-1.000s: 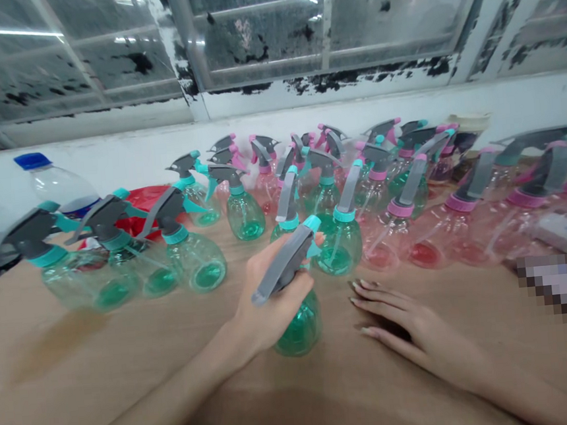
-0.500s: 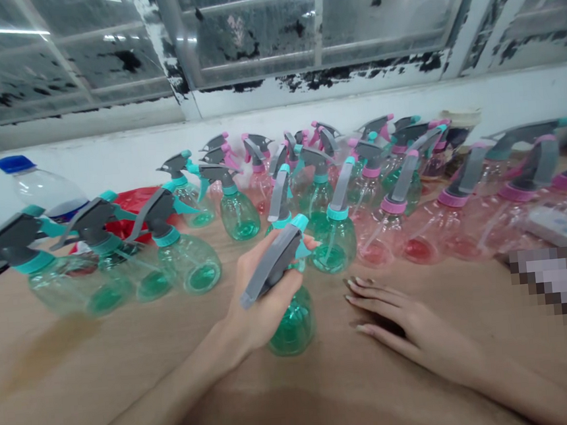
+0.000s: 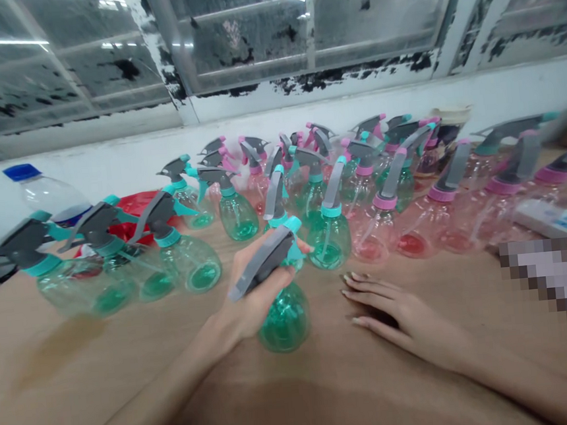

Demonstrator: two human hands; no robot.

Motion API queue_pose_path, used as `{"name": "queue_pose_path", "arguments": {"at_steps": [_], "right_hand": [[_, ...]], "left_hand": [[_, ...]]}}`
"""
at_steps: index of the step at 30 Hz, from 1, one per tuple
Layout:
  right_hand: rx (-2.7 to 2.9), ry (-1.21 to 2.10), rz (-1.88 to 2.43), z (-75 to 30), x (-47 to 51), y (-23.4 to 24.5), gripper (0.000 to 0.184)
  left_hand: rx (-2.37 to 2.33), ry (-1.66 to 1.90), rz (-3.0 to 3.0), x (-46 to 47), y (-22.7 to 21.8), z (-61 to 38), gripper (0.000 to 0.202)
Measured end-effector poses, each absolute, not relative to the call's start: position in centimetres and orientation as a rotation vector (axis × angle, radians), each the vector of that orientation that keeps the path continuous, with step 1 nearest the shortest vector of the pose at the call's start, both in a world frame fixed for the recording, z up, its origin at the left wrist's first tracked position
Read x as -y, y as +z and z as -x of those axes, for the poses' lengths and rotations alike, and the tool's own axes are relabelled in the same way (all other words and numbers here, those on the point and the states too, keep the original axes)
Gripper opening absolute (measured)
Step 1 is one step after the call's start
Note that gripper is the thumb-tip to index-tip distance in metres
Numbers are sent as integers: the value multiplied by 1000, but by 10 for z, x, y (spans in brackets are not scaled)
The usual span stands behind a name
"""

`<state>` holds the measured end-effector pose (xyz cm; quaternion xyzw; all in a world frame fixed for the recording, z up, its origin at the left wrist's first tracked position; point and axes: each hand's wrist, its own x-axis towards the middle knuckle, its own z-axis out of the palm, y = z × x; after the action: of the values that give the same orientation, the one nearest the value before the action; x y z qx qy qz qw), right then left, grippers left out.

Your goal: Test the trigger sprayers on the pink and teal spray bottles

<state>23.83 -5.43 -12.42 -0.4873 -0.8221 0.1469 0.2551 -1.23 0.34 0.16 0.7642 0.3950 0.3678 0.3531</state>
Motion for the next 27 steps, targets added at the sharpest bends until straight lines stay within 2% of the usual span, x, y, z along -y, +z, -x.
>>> {"name": "queue_pose_path", "arguments": {"at_steps": [11,17,23,27], "right_hand": [[2260,372,1291,-237,51,-122,43],[2278,353,1296,-236,50,-121,43],[2261,349,1302,-235,51,-120,44],[2262,352,1303,-235,51,-121,44]], "left_hand": [[-1098,1050,-1986,0,-7,5,47],[-1056,1048,-1963,4,-7,7,41],[-1192,1013,-2055,6,-4,16,53],[-1172,999,-2118,10,-3,25,55]]}}
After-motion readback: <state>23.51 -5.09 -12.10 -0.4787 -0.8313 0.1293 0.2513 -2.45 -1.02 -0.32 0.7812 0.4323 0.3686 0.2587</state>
